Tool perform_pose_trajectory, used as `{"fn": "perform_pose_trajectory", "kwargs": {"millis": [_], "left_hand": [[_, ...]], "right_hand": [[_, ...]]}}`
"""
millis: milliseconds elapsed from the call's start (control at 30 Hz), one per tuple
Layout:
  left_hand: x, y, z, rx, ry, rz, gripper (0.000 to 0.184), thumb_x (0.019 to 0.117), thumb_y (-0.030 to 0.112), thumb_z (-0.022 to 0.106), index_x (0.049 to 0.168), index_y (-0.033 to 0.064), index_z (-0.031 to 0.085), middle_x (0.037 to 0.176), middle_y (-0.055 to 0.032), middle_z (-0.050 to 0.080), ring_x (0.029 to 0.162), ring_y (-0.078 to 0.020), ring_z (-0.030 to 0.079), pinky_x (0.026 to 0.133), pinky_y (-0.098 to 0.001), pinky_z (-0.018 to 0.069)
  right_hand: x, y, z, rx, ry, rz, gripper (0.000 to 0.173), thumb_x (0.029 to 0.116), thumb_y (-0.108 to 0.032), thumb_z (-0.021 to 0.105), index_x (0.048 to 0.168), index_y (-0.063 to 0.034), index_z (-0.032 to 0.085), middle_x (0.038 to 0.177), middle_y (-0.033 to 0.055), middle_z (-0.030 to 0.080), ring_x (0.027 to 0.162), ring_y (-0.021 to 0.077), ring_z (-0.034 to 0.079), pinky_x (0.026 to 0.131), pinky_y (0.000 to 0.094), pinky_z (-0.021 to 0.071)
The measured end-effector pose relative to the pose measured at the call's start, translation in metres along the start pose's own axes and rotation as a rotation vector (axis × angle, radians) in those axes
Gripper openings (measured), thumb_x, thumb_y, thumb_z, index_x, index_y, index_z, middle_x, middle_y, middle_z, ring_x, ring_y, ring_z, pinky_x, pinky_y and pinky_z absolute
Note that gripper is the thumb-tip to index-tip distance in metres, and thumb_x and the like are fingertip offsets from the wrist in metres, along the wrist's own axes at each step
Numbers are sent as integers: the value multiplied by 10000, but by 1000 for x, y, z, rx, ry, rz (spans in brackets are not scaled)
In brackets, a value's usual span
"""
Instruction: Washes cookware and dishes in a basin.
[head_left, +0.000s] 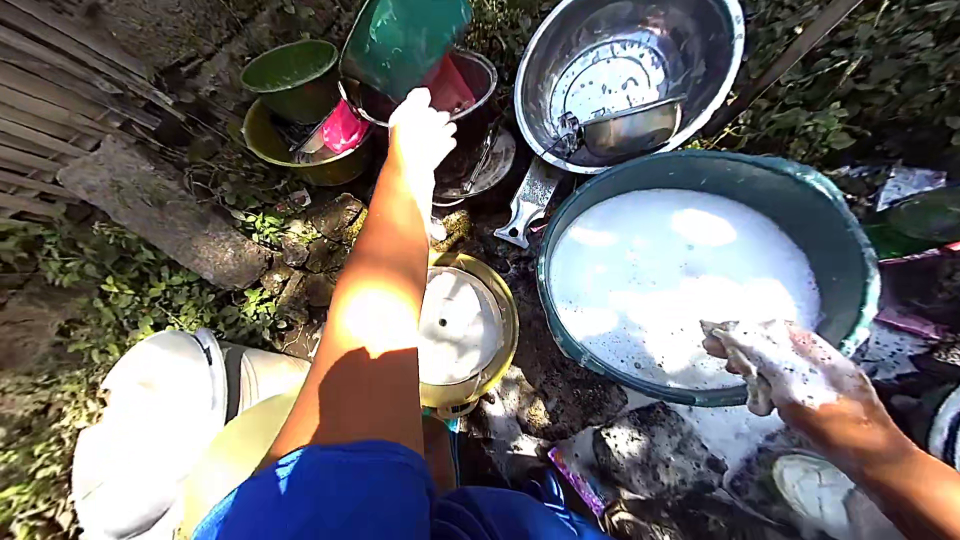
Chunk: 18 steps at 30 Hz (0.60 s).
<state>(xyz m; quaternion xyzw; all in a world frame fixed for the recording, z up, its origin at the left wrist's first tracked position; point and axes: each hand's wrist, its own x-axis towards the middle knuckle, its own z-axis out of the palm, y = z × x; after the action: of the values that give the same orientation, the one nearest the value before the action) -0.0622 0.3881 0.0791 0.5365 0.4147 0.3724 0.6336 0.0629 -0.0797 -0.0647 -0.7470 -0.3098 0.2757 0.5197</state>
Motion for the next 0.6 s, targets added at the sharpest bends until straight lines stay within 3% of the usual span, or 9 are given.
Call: {"fn": "perform_pose_trajectory", "kwargs": {"millis": [33,100,200,267,300,367,467,533,600], "left_hand": [[-6,-9,-18,72,21,57,418,1110,300,375,1393,17,498,1330,-185,611,1185,-294,622,940,-458,544],[-23,-38,-58,426,252,102,396,1106,221,411,1414,0,525,1388,-178,596,1251,-265,600,1016,-422,519],[-79,-114,-148,1112,580,-35,475,1005,399,564,1323,50,626,1298,-209,644,1237,-354,604,1027,-560,494],[-135,-156,-200,1334,525,-423,656,994,523,566,1394,3,564,1417,-288,546,1357,-449,492,1103,-635,400],[-154,-180,-229,1415,432,-598,660,999,537,557,1375,-5,586,1419,-285,550,1359,-441,496,1112,-623,395],[-180,-213,-261,1508,123,-778,519,1068,362,515,1389,-43,565,1437,-290,540,1377,-432,488,1140,-593,364],[-208,-218,-246,1493,77,-799,440,1065,267,525,1354,-61,576,1390,-273,579,1333,-388,537,1118,-530,412],[-196,-198,-229,1460,120,-770,474,1073,299,515,1389,-52,548,1409,-285,558,1343,-407,523,1124,-560,401],[-181,-168,-224,1442,195,-694,480,1048,355,540,1343,-19,600,1345,-263,605,1279,-397,569,1076,-579,431]], "right_hand": [[2,2,-2,26,-16,-25,427,1030,-355,519,1218,15,619,1039,69,712,801,71,676,656,255,579],[5,7,-7,62,-41,-18,427,1031,-333,522,1232,33,611,1049,68,713,792,64,672,638,238,570],[13,13,-15,134,-57,30,369,1030,-320,528,1209,-14,628,1018,5,718,780,28,667,626,195,558],[18,16,-21,176,-61,12,348,1032,-299,530,1196,-10,636,1011,3,718,788,33,670,642,195,563],[19,17,-24,185,-61,-6,350,1031,-293,530,1195,-2,636,1011,10,716,790,38,669,645,199,563],[20,19,-30,180,-54,-18,347,1018,-292,538,1188,-6,639,1014,9,720,796,36,675,651,197,568],[20,26,-34,211,-40,6,341,1002,-282,560,1198,-11,626,1024,4,721,809,40,682,664,212,577],[21,27,-34,243,-20,22,325,988,-281,568,1185,-28,622,1005,-14,719,789,32,681,638,202,571],[21,28,-38,244,-12,25,328,985,-307,577,1158,-36,643,976,-10,718,763,39,669,619,208,559]]}}
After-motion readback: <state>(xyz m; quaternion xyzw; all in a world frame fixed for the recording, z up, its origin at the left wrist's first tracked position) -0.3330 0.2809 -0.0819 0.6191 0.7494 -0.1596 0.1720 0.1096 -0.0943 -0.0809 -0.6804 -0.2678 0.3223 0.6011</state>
